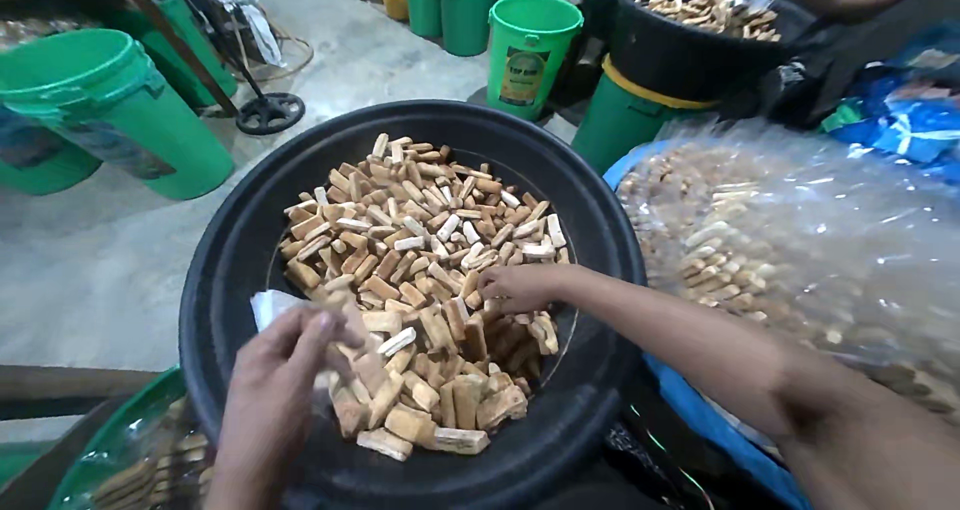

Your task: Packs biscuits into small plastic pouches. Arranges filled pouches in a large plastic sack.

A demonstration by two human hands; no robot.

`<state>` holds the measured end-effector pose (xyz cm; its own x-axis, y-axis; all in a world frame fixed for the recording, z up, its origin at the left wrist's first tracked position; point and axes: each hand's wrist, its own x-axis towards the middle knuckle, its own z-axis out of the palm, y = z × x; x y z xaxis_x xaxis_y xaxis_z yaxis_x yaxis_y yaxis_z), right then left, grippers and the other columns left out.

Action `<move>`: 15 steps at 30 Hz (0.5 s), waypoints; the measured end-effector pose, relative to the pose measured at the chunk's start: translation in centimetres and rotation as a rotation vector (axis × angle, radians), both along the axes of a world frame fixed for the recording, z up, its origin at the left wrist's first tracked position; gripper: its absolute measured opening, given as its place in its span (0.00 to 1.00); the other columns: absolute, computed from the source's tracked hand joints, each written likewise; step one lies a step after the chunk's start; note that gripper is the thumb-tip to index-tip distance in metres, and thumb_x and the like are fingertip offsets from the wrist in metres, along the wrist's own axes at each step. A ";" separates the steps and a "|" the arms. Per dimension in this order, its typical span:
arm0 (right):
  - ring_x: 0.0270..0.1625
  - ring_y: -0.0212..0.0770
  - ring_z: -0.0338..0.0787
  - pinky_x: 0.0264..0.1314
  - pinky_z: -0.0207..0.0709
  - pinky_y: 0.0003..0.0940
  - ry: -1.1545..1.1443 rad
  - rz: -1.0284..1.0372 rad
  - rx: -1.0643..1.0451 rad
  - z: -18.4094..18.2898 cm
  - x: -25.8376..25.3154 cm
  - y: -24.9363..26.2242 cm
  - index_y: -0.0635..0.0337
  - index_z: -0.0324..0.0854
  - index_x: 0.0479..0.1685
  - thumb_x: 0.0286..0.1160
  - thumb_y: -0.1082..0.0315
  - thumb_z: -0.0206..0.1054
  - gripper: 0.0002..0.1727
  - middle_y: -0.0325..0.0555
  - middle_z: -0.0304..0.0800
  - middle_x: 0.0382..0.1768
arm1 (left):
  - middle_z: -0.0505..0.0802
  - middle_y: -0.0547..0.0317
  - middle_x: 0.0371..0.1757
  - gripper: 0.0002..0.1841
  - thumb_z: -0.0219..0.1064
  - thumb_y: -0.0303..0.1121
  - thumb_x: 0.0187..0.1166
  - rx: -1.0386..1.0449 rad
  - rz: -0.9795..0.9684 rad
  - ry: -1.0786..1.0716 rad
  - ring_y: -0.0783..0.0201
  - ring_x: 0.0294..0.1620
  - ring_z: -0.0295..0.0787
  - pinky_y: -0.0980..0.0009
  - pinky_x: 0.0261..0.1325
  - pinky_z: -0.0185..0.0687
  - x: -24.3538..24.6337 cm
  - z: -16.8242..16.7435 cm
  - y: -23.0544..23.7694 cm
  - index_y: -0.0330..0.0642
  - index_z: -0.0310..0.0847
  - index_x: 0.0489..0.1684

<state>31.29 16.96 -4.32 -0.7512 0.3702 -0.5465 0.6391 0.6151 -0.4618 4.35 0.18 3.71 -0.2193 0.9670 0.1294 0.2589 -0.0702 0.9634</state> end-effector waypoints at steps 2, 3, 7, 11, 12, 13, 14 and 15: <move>0.83 0.64 0.70 0.85 0.61 0.61 0.022 -0.025 -0.006 -0.5 0.5 0.2 0.69 0.83 0.69 0.80 0.74 0.66 0.19 0.64 0.70 0.82 | 0.91 0.75 0.31 0.06 0.62 0.29 0.82 0.236 0.066 0.105 0.78 0.29 0.89 0.78 0.34 0.89 1.3 0.3 3.3 0.46 0.78 0.32; 0.81 0.63 0.73 0.83 0.63 0.61 0.047 -0.046 -0.001 -0.8 0.7 0.1 0.69 0.84 0.67 0.78 0.72 0.69 0.19 0.64 0.74 0.79 | 0.88 0.74 0.30 0.07 0.65 0.27 0.80 0.349 0.103 0.143 0.80 0.29 0.87 0.78 0.36 0.87 2.0 0.4 5.0 0.44 0.75 0.31; 0.81 0.65 0.74 0.81 0.64 0.68 0.040 -0.160 -0.019 -0.6 0.3 -2.1 0.63 0.80 0.74 0.81 0.64 0.69 0.24 0.63 0.74 0.80 | 0.87 0.49 0.39 0.10 0.64 0.29 0.82 0.493 0.220 0.431 0.64 0.34 0.85 0.65 0.40 0.84 4.7 0.8 10.0 0.29 0.76 0.49; 0.75 0.66 0.80 0.79 0.67 0.66 0.168 -0.110 0.088 0.1 0.2 -3.3 0.63 0.81 0.75 0.78 0.73 0.68 0.24 0.66 0.80 0.74 | 0.87 0.24 0.60 0.17 0.56 0.17 0.81 0.414 0.039 0.723 0.27 0.59 0.87 0.35 0.62 0.80 5.3 -0.6 11.0 0.24 0.80 0.65; 0.75 0.67 0.80 0.78 0.68 0.65 0.228 -0.132 0.077 0.5 0.1 -3.6 0.64 0.78 0.77 0.80 0.74 0.65 0.24 0.68 0.79 0.74 | 0.86 0.22 0.63 0.18 0.57 0.14 0.78 0.349 -0.031 0.757 0.23 0.63 0.84 0.31 0.64 0.77 5.1 -1.0 11.0 0.24 0.81 0.65; 0.74 0.68 0.81 0.78 0.68 0.65 0.302 -0.173 0.055 1.1 -0.1 -4.1 0.65 0.77 0.78 0.84 0.72 0.62 0.23 0.71 0.80 0.72 | 0.85 0.20 0.64 0.18 0.57 0.13 0.78 0.252 -0.105 0.787 0.20 0.66 0.81 0.29 0.67 0.74 5.0 -1.2 11.0 0.24 0.81 0.65; 0.73 0.68 0.82 0.77 0.69 0.64 0.356 -0.209 0.031 1.5 -0.4 -4.5 0.63 0.75 0.80 0.88 0.70 0.59 0.23 0.73 0.81 0.70 | 0.84 0.19 0.65 0.17 0.58 0.13 0.78 0.141 -0.188 0.828 0.20 0.68 0.79 0.29 0.70 0.71 5.0 -1.2 11.0 0.23 0.82 0.63; 0.72 0.69 0.82 0.76 0.70 0.65 0.364 -0.228 0.029 1.8 -0.6 -4.8 0.60 0.74 0.83 0.90 0.69 0.57 0.24 0.74 0.81 0.70 | 0.85 0.20 0.64 0.16 0.58 0.13 0.78 0.027 -0.275 0.886 0.20 0.69 0.78 0.29 0.71 0.69 5.2 -1.3 11.1 0.23 0.83 0.61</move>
<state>30.67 12.21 -2.50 -0.7904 0.5603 -0.2477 0.5585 0.4929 -0.6672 9.51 11.29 2.41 0.2076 0.9644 0.1636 0.8705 -0.2584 0.4188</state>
